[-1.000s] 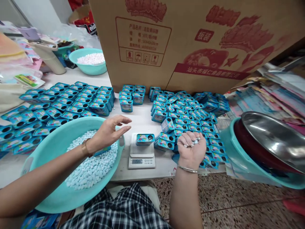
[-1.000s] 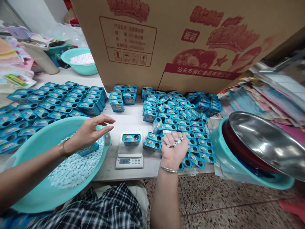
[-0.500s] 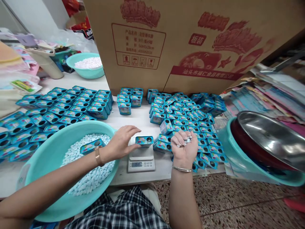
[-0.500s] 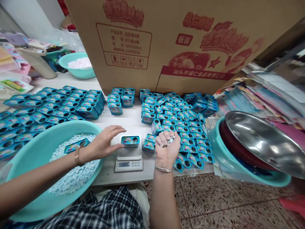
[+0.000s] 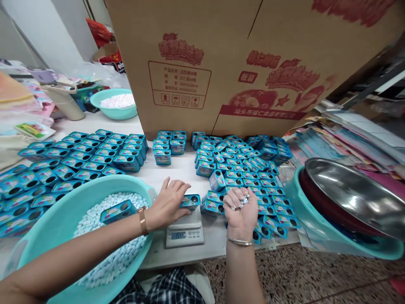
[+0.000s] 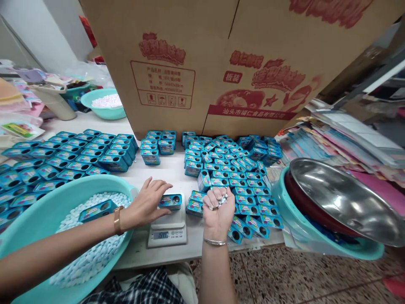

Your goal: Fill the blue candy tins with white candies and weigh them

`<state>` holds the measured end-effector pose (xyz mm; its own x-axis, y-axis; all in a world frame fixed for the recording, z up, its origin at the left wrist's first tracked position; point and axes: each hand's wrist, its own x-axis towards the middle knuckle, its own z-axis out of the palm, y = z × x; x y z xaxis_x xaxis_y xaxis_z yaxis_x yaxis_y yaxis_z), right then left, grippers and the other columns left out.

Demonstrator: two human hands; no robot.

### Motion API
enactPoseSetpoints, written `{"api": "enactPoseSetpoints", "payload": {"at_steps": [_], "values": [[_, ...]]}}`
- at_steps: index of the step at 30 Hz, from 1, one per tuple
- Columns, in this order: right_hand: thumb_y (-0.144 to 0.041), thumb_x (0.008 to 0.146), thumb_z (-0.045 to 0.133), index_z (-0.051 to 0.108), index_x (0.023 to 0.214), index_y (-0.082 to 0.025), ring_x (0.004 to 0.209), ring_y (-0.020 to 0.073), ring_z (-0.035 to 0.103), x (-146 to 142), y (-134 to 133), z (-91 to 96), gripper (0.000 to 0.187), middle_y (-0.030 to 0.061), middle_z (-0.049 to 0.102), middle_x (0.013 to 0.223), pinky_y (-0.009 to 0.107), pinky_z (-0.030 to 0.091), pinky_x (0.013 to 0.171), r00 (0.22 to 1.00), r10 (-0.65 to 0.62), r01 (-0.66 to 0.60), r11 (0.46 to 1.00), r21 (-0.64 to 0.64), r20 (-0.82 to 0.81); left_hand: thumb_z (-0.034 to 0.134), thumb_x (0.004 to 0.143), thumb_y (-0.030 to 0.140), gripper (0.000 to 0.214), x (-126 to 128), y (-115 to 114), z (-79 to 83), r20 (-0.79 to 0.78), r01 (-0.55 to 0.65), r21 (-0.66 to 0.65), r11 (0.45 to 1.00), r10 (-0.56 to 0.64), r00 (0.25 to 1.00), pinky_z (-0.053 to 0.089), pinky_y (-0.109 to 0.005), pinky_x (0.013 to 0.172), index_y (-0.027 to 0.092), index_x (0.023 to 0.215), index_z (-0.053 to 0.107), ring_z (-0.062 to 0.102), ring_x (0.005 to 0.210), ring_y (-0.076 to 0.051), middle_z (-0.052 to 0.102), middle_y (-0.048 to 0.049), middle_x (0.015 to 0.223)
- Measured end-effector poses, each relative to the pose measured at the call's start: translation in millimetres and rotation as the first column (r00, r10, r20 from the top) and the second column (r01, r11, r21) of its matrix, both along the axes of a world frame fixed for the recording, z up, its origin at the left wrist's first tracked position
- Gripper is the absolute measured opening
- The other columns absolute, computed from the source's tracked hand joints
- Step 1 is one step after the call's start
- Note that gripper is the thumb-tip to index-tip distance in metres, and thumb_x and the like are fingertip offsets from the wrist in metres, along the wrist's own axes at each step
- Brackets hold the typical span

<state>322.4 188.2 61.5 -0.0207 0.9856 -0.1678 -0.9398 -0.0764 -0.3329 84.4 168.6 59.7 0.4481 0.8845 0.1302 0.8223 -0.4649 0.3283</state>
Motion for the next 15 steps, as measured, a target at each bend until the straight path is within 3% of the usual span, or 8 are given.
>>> {"api": "enactPoseSetpoints", "payload": {"at_steps": [3, 8, 12, 15], "values": [[-0.026, 0.085, 0.053, 0.034, 0.061, -0.021, 0.036, 0.0060, 0.033, -2, 2, -2.1, 0.031, -0.0089, 0.037, 0.050, 0.020, 0.028, 0.035, 0.999, -0.005, 0.004, 0.999, -0.034, -0.035, 0.073, 0.073, 0.043, 0.058, -8, -3, 1.0, -0.017, -0.036, 0.017, 0.999, 0.036, 0.999, 0.019, -0.059, 0.110, 0.021, 0.122, 0.049, 0.050, 0.110, -0.030, 0.057, -0.0090, 0.114], [-0.023, 0.084, 0.053, 0.036, 0.064, -0.021, 0.037, 0.0054, 0.034, -11, 5, -5.6, 0.027, -0.0093, 0.039, 0.051, 0.019, 0.027, 0.035, 1.000, 0.011, -0.012, 0.999, -0.035, -0.022, 0.071, 0.076, 0.040, 0.049, -6, -1, -2.1, -0.072, 0.002, -0.014, 1.000, -0.003, 0.997, 0.019, -0.057, 0.110, 0.023, 0.118, 0.053, 0.050, 0.106, -0.027, 0.058, -0.0055, 0.107], [-0.022, 0.086, 0.049, 0.037, 0.063, -0.021, 0.036, 0.0057, 0.033, -11, 5, -6.4, 0.026, -0.0091, 0.037, 0.051, 0.020, 0.027, 0.035, 0.999, 0.000, -0.004, 0.997, -0.075, -0.048, 0.067, 0.080, 0.037, 0.038, 4, 3, 0.7, -0.097, 0.069, -0.055, 0.996, -0.074, 0.993, 0.037, -0.045, 0.097, 0.022, 0.112, 0.056, 0.052, 0.099, -0.025, 0.058, -0.0063, 0.104], [-0.022, 0.088, 0.046, 0.035, 0.061, -0.021, 0.036, 0.0065, 0.032, -4, 5, -6.2, 0.029, -0.0085, 0.035, 0.049, 0.021, 0.026, 0.035, 0.997, -0.016, 0.008, 0.994, -0.106, -0.081, 0.066, 0.080, 0.038, 0.031, 3, 20, 2.5, -0.120, 0.073, -0.059, 0.996, -0.080, 0.990, 0.040, -0.040, 0.088, 0.021, 0.104, 0.059, 0.054, 0.094, -0.024, 0.059, -0.0059, 0.098]]}}
